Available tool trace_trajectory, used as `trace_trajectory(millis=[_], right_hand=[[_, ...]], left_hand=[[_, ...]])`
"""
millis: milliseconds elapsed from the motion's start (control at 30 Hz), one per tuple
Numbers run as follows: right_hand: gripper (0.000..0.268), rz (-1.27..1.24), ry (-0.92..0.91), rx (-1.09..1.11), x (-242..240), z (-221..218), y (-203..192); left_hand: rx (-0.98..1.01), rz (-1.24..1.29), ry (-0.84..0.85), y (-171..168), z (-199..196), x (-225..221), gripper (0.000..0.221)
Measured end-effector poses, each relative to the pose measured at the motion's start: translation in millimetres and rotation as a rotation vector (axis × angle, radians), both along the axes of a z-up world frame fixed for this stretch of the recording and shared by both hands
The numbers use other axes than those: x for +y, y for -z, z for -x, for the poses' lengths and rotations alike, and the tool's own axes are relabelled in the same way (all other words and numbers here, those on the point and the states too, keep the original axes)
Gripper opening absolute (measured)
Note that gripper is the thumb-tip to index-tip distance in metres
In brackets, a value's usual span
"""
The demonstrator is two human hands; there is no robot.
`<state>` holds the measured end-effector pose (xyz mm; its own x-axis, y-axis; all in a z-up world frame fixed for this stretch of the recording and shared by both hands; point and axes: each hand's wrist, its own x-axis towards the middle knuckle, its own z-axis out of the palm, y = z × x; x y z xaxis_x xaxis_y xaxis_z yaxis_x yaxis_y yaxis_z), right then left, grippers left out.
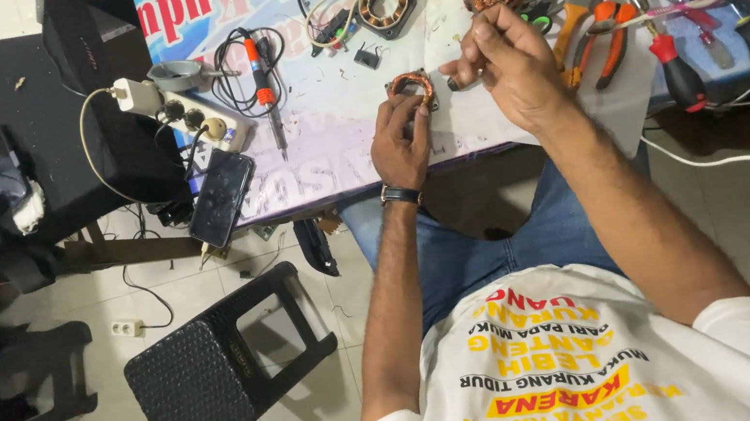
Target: Repairing a motor stator by manipulating and securing copper windings on a workbench using hands and a small tool.
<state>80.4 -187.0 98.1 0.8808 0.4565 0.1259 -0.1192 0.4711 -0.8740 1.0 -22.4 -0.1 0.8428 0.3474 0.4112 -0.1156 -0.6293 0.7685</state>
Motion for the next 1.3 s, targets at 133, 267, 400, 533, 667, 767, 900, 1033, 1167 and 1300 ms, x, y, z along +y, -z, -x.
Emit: trace_trajectory(millis=[133, 267, 400, 533, 667, 767, 900, 1033, 1167, 1300], right_hand=[[0.016, 0.019, 0.146, 0.135, -5.1, 2.5, 28.6], [0.006, 0.857, 0.179, -0.134, -0.7, 4.4, 69.5], [0.017, 1.366, 0.161, -0.533, 16.9, 20.9, 86.6], [0.015, 1.497, 0.139, -0.668, 18.2, 24.3, 81.2], [0.013, 1.366, 0.078, -0.655, 0.3, 20.6, 95.5], [0.011, 1.227, 0.082, -0.617, -2.9, 13.3, 96.1], [0.008, 1.153, 0.153, -0.62, -19.7, 28.6, 90.0], [0.008, 1.158, 0.259, -0.655, -34.7, 29.0, 77.9], [0.006, 1.139, 0.273, -0.668, -42.6, 25.1, 78.4], [0.007, 0.905, 0.167, -0.394, -32.6, 37.3, 27.7]], left_hand=[[0.008, -0.006, -0.023, 0.8, -0.7, -3.1, 0.025], [0.034, -0.031, -0.036, 0.2, -2.4, -5.0, 0.022], [0.054, -0.048, -0.037, 0.5, -1.2, -5.8, 0.016], [0.047, -0.04, -0.051, 7.8, -2.1, -4.4, 0.015], [0.05, -0.079, -0.004, 10.4, -0.3, -6.6, 0.014], [0.036, -0.029, 0.011, 0.3, -5.1, -3.2, 0.016], [0.056, 0.007, 0.051, -2.8, 0.5, -2.8, 0.018], [0.056, 0.085, 0.084, -1.3, -2.8, 3.8, 0.021], [0.074, 0.13, 0.106, -2.8, 0.2, 6.4, 0.023], [0.056, 0.152, 0.16, -9.2, 0.0, 11.1, 0.024]])
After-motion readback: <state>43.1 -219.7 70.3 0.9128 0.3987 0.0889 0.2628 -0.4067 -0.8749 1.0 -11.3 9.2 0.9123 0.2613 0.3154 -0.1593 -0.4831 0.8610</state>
